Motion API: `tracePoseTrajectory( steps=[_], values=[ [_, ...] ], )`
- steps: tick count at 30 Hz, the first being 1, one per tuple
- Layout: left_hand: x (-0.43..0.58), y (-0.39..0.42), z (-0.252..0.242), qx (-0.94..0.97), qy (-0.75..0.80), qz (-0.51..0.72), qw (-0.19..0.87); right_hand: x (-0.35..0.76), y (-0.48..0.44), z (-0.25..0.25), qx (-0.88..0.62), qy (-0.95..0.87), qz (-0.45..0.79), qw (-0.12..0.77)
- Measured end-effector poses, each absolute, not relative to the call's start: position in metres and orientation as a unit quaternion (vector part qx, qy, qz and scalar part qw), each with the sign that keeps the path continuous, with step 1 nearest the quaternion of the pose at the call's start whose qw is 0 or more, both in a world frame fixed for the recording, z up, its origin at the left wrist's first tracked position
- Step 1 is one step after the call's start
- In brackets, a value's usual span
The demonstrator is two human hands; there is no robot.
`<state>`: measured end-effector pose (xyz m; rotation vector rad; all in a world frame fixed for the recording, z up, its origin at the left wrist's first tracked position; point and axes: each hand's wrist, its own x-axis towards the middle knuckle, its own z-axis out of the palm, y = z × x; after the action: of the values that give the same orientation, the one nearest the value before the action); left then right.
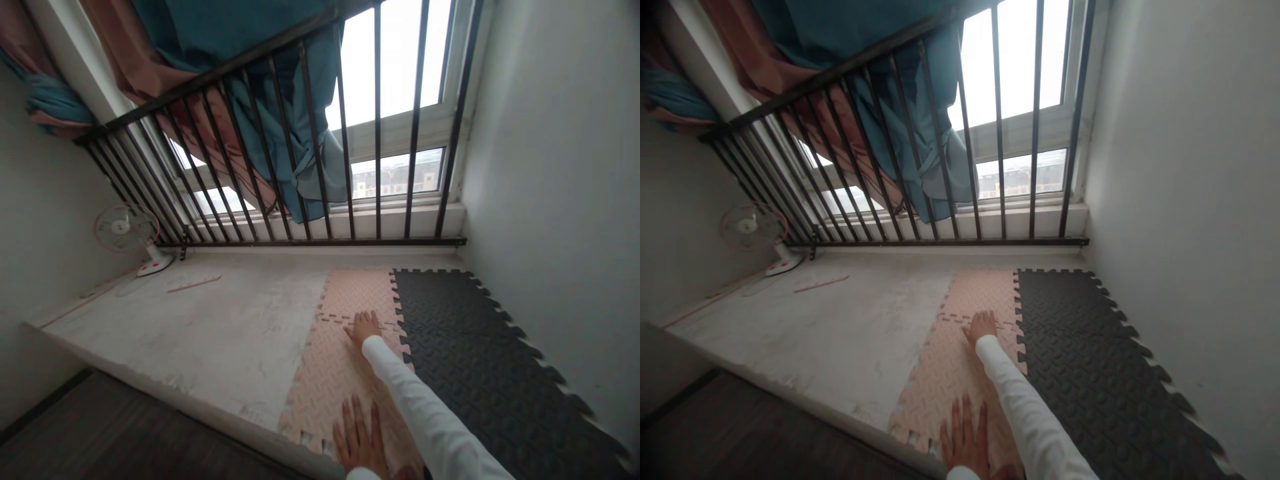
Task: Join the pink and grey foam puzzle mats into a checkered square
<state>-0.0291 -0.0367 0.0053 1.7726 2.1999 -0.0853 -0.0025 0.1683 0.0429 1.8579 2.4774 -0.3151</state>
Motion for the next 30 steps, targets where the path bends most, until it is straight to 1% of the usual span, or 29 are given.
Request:
tracePoseTrajectory(
  steps=[5,10,15,19,22,26,30],
  values=[
    [-0.028,-0.036,0.011,0.611,0.772,-0.032,0.171,-0.007,0.183,0.046,0.56,0.817,-0.137,0.021],
    [-0.026,-0.038,0.016,0.607,0.778,-0.02,0.16,-0.028,0.181,0.043,0.522,0.84,-0.147,-0.008],
    [-0.026,-0.039,0.007,0.604,0.787,0.014,0.124,-0.055,0.18,0.04,0.517,0.842,-0.151,-0.019],
    [-0.026,-0.039,0.001,0.59,0.801,0.05,0.086,-0.071,0.181,0.036,0.485,0.858,-0.167,-0.021],
    [-0.026,-0.04,-0.002,0.598,0.796,0.048,0.075,-0.072,0.185,0.036,0.481,0.859,-0.176,-0.014],
    [-0.029,-0.042,-0.004,0.623,0.778,0.035,0.079,-0.038,0.197,0.038,0.541,0.826,-0.154,-0.029],
    [-0.031,-0.044,-0.009,0.64,0.765,0.052,0.056,0.035,0.214,0.039,0.709,0.701,-0.057,-0.059]
  ],
)
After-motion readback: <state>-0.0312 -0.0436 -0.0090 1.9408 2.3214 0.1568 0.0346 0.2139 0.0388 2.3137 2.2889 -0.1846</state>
